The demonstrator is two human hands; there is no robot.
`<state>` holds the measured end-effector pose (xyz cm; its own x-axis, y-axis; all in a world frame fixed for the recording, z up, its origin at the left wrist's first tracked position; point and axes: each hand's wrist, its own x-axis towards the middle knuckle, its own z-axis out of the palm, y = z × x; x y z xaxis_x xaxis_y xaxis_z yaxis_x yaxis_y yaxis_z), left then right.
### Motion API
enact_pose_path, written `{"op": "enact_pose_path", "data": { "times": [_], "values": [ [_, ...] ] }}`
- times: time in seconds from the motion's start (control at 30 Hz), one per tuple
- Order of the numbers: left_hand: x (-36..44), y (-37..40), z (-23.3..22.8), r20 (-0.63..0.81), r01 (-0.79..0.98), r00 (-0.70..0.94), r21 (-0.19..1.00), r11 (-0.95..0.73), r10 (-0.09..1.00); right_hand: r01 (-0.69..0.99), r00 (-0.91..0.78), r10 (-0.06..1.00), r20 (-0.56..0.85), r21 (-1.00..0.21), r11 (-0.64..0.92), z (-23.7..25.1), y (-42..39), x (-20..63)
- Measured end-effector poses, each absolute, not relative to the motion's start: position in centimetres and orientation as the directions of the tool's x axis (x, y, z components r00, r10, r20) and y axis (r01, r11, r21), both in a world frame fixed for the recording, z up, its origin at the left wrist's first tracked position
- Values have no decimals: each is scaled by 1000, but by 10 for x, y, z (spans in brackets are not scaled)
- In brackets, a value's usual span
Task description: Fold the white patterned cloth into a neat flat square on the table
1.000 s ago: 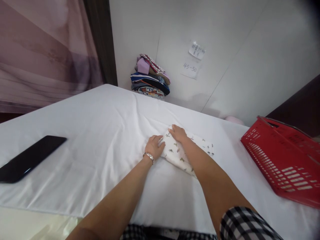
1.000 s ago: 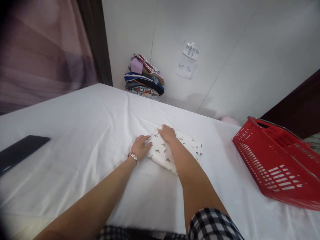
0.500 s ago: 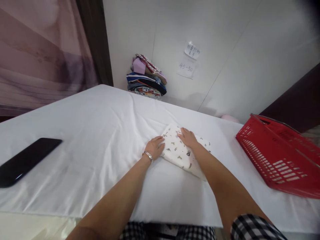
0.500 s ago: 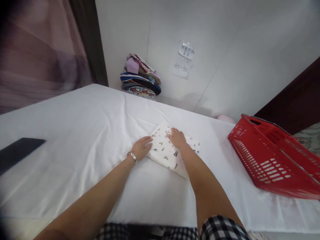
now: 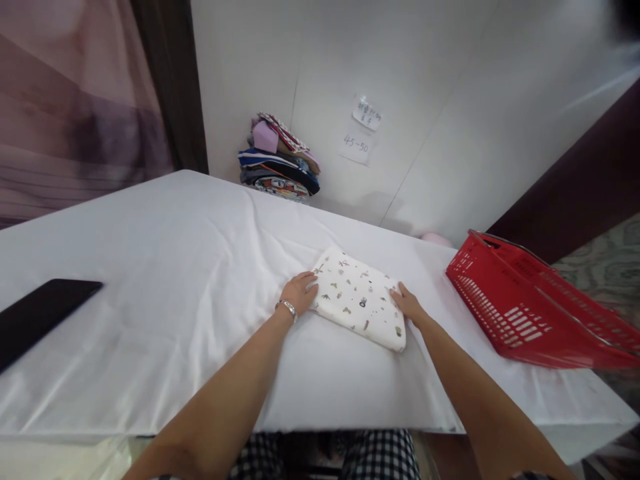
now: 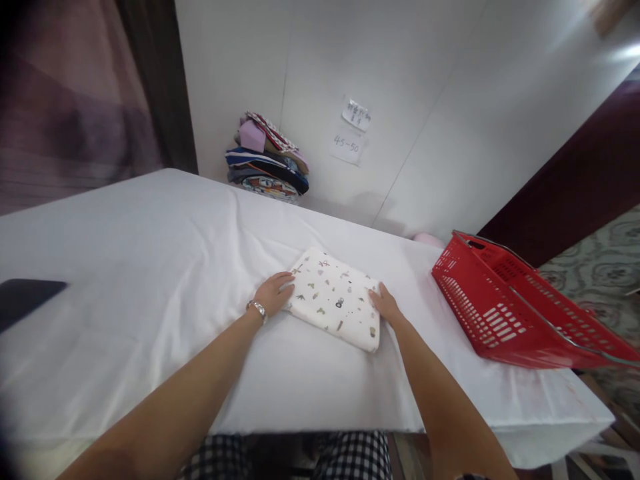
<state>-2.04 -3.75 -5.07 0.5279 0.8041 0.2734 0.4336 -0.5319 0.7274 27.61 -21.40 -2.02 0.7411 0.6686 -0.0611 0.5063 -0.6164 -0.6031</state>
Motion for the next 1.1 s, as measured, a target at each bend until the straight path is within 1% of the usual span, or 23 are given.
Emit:
{"op": "enact_pose_path", "data": {
  "times": [0.07,0.1,0.17,0.23,0.37,0.43,0.5,0.53,0.57,0.6,0.67,0.73,0.77,0.83,0.87,0.93,1.0,1.1],
  "values": [
    [-21,-37,-50,266,439,508,738,-512,819,289,790,600,-122,-790,-541,-22,-229,263],
    [-21,-38,-49,256,449,496,742,-497,830,209,790,597,-143,-852,-480,-23,-237,255],
    [-21,-39,-46,222,479,472,748,-459,854,112,771,616,-162,-918,-381,-26,-252,238],
    [-21,-41,-41,192,516,450,741,-430,872,87,760,631,-159,-936,-341,-28,-264,223],
    [-20,-51,-31,139,577,423,721,-384,895,96,757,637,-143,-941,-324,-29,-272,215],
    [-21,-56,-26,79,582,425,739,-339,902,117,755,643,-129,-938,-325,-25,-270,224],
    [-22,-60,-22,24,554,462,772,-310,887,162,757,643,-114,-921,-354,-17,-266,238],
    [-22,-61,-20,8,536,487,787,-306,873,193,759,643,-105,-906,-376,-13,-264,246],
    [-23,-62,-19,-2,522,509,796,-306,861,261,761,645,-71,-877,-404,-8,-261,252],
    [-23,-62,-18,-7,514,523,800,-309,852,354,759,651,-13,-830,-431,-4,-259,256],
    [-24,-61,-17,-6,522,518,795,-310,856,553,726,675,132,-695,-459,1,-251,256],
    [-24,-61,-17,-7,535,489,792,-294,872,691,656,717,236,-569,-445,1,-241,243],
    [-23,-60,-17,-10,540,473,794,-281,881,719,623,742,246,-555,-419,-2,-234,233],
    [-23,-60,-18,-12,540,453,800,-264,891,768,541,807,238,-530,-359,-7,-218,209],
    [-22,-60,-19,-7,538,449,800,-264,894,815,466,858,217,-482,-321,-10,-208,197],
    [-22,-60,-20,8,537,451,796,-278,892,870,360,920,154,-411,-272,-13,-185,178],
    [-22,-60,-22,16,539,461,790,-294,887,897,317,944,89,-353,-268,-14,-160,167],
    [-21,-61,-22,11,557,471,771,-308,882,917,317,946,61,-276,-290,-11,-119,157]
  ]
}}
